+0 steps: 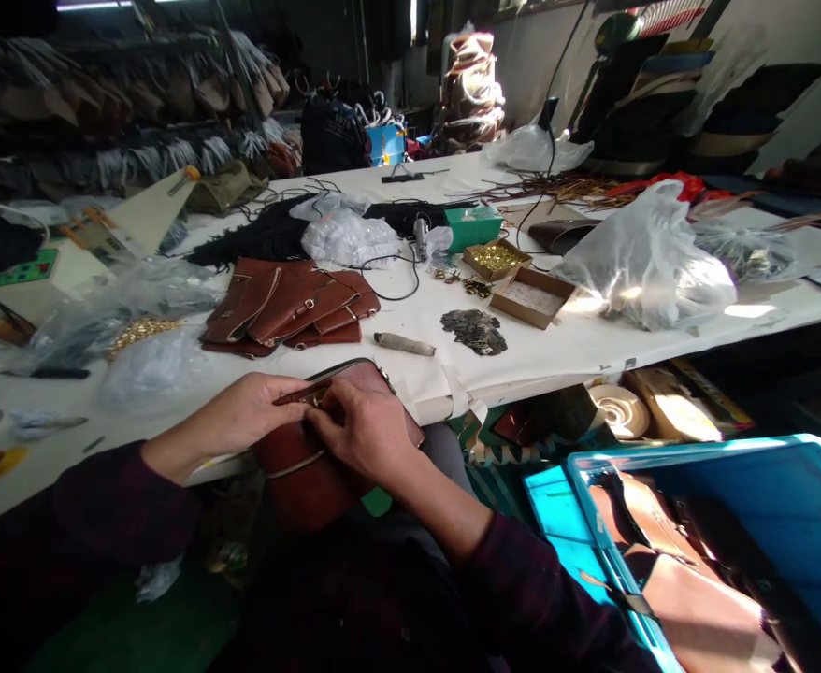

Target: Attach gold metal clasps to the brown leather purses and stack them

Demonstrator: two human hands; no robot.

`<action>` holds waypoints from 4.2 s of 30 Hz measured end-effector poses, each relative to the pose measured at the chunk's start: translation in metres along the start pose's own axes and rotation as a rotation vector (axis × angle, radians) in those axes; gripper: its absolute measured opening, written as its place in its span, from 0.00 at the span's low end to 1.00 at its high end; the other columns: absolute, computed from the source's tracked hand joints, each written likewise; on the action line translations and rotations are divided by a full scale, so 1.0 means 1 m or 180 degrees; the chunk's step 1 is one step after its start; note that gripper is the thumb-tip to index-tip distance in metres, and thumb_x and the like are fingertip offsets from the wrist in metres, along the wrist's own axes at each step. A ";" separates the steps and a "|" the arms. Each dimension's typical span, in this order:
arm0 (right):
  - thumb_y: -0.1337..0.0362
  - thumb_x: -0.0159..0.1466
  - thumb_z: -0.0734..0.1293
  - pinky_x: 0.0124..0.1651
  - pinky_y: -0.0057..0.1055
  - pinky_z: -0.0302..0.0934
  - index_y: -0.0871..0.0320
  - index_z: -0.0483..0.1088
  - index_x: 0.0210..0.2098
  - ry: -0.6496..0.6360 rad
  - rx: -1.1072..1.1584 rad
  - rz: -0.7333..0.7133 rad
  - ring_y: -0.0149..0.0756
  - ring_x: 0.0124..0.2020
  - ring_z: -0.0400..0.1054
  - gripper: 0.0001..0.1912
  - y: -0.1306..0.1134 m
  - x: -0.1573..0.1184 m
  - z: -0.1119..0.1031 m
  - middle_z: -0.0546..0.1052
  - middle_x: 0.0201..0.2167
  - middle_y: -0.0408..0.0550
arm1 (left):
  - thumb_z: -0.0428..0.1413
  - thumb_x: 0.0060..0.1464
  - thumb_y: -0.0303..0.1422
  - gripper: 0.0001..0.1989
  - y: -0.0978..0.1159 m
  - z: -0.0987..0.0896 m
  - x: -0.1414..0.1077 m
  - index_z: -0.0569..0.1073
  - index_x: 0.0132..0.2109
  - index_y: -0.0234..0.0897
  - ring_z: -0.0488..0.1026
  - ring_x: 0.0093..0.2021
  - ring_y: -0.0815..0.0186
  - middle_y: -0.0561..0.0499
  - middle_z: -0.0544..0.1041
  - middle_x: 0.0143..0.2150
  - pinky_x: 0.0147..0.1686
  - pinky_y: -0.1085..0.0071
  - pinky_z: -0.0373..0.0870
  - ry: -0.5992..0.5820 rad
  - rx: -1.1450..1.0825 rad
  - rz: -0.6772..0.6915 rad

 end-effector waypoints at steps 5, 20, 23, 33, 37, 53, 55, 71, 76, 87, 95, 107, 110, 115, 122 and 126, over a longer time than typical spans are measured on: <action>0.51 0.70 0.70 0.30 0.32 0.47 0.53 0.73 0.37 -0.0272 -0.0347 0.0138 0.34 0.27 0.67 0.13 0.000 0.008 0.007 0.77 0.28 0.43 | 0.61 0.60 0.37 0.23 0.005 0.003 -0.008 0.80 0.61 0.39 0.81 0.55 0.50 0.48 0.85 0.55 0.58 0.56 0.75 -0.0062 0.0064 -0.0045; 0.53 0.79 0.56 0.31 0.35 0.43 0.55 0.71 0.37 0.0091 -0.0689 -0.0186 0.34 0.26 0.68 0.19 -0.009 -0.001 0.011 0.80 0.29 0.47 | 0.62 0.60 0.35 0.27 0.014 0.005 -0.013 0.77 0.66 0.38 0.79 0.60 0.50 0.45 0.81 0.62 0.67 0.53 0.69 0.0429 0.0188 0.0019; 0.53 0.79 0.57 0.31 0.35 0.44 0.55 0.71 0.36 0.0195 -0.0479 -0.0087 0.33 0.25 0.66 0.20 -0.009 -0.004 0.010 0.79 0.27 0.46 | 0.63 0.60 0.37 0.28 0.013 0.009 -0.016 0.76 0.66 0.38 0.80 0.59 0.51 0.44 0.81 0.63 0.66 0.53 0.70 0.0463 -0.0080 -0.0033; 0.50 0.69 0.70 0.31 0.31 0.50 0.54 0.67 0.27 0.0625 0.0684 0.0662 0.31 0.24 0.61 0.19 0.008 -0.004 0.007 0.71 0.23 0.39 | 0.66 0.57 0.43 0.32 0.012 0.010 -0.022 0.76 0.66 0.37 0.81 0.57 0.50 0.42 0.81 0.62 0.62 0.55 0.75 0.0519 -0.0448 -0.0177; 0.55 0.65 0.74 0.34 0.30 0.57 0.54 0.72 0.35 0.0968 0.1235 0.0619 0.32 0.28 0.66 0.11 0.007 -0.005 0.006 0.75 0.28 0.39 | 0.64 0.60 0.44 0.33 0.013 0.006 -0.024 0.74 0.68 0.37 0.80 0.58 0.49 0.42 0.81 0.62 0.60 0.55 0.76 0.0590 -0.0099 -0.0112; 0.51 0.60 0.78 0.43 0.33 0.71 0.54 0.75 0.43 0.0704 0.2802 0.0743 0.36 0.36 0.73 0.19 -0.037 -0.021 0.024 0.78 0.37 0.45 | 0.58 0.61 0.36 0.37 0.060 0.016 -0.099 0.62 0.75 0.47 0.74 0.64 0.52 0.43 0.69 0.66 0.62 0.59 0.77 0.1576 0.2132 0.0545; 0.52 0.60 0.78 0.46 0.34 0.72 0.54 0.75 0.48 0.0529 0.3095 0.0760 0.37 0.40 0.75 0.22 -0.044 -0.021 0.034 0.80 0.40 0.45 | 0.58 0.61 0.35 0.38 0.059 0.018 -0.109 0.60 0.76 0.46 0.71 0.68 0.50 0.42 0.68 0.69 0.66 0.56 0.74 0.1655 0.2130 0.0481; 0.66 0.50 0.72 0.34 0.27 0.63 0.56 0.73 0.42 0.0761 0.5128 0.2219 0.31 0.28 0.68 0.18 0.021 -0.055 0.101 0.76 0.29 0.38 | 0.64 0.56 0.41 0.35 0.061 0.083 -0.092 0.72 0.69 0.41 0.71 0.69 0.40 0.36 0.75 0.68 0.71 0.45 0.62 -0.0250 0.3696 0.0841; 0.66 0.49 0.71 0.30 0.27 0.56 0.57 0.74 0.38 0.0728 0.5181 0.2569 0.30 0.25 0.64 0.15 0.061 -0.077 0.106 0.75 0.25 0.38 | 0.71 0.49 0.48 0.25 0.063 0.105 -0.054 0.82 0.49 0.36 0.73 0.63 0.42 0.38 0.84 0.49 0.78 0.43 0.40 -0.1010 0.4305 0.2074; 0.65 0.50 0.74 0.28 0.27 0.52 0.56 0.71 0.33 0.0811 0.4832 0.3062 0.29 0.24 0.61 0.12 0.096 -0.098 0.132 0.73 0.24 0.38 | 0.68 0.52 0.54 0.31 -0.023 0.083 -0.043 0.79 0.53 0.35 0.71 0.64 0.42 0.35 0.79 0.57 0.72 0.37 0.55 0.0052 0.4045 0.1313; 0.64 0.52 0.75 0.30 0.28 0.54 0.57 0.75 0.35 0.0829 0.4468 0.2984 0.29 0.25 0.61 0.11 0.107 -0.092 0.131 0.74 0.25 0.39 | 0.61 0.60 0.45 0.29 -0.042 0.083 -0.041 0.77 0.61 0.30 0.66 0.71 0.45 0.34 0.76 0.65 0.78 0.41 0.46 0.0692 0.3596 0.1050; 0.66 0.49 0.75 0.27 0.25 0.54 0.57 0.70 0.30 0.0628 0.4646 0.3310 0.27 0.23 0.60 0.12 0.112 -0.097 0.142 0.71 0.23 0.37 | 0.63 0.58 0.48 0.36 -0.059 0.080 -0.035 0.73 0.67 0.29 0.58 0.77 0.45 0.33 0.68 0.73 0.78 0.43 0.47 0.0454 0.3547 0.1031; 0.65 0.49 0.75 0.29 0.25 0.57 0.57 0.70 0.31 0.0450 0.4504 0.3285 0.27 0.24 0.61 0.12 0.112 -0.096 0.135 0.71 0.23 0.37 | 0.64 0.57 0.47 0.35 -0.061 0.079 -0.035 0.74 0.66 0.31 0.59 0.77 0.46 0.35 0.69 0.73 0.77 0.46 0.52 0.0567 0.3469 0.1040; 0.55 0.58 0.75 0.32 0.31 0.64 0.56 0.76 0.34 -0.0461 0.2779 0.2470 0.36 0.30 0.71 0.12 0.119 -0.083 0.071 0.78 0.29 0.43 | 0.66 0.54 0.53 0.38 -0.068 0.082 -0.038 0.75 0.65 0.35 0.61 0.75 0.44 0.37 0.69 0.73 0.75 0.46 0.54 0.0908 0.3340 0.1116; 0.57 0.66 0.69 0.48 0.36 0.67 0.54 0.81 0.44 0.0631 -0.0735 0.1448 0.42 0.42 0.77 0.11 0.195 0.027 -0.115 0.83 0.43 0.50 | 0.66 0.53 0.56 0.37 -0.072 0.081 -0.040 0.77 0.63 0.37 0.64 0.73 0.45 0.36 0.72 0.71 0.73 0.46 0.57 0.1105 0.3232 0.1398; 0.61 0.64 0.72 0.48 0.40 0.65 0.56 0.81 0.44 0.0708 -0.1093 0.1599 0.49 0.48 0.76 0.11 0.247 0.094 -0.146 0.82 0.48 0.58 | 0.65 0.56 0.52 0.34 -0.074 0.078 -0.041 0.76 0.63 0.37 0.66 0.73 0.45 0.36 0.73 0.70 0.72 0.46 0.59 0.1164 0.3109 0.1547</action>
Point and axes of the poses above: each hand's wrist, its own x-axis towards the middle knuckle, its own z-axis out of the palm, y = z × x, the point moved 8 cm from there along x, towards the middle knuckle
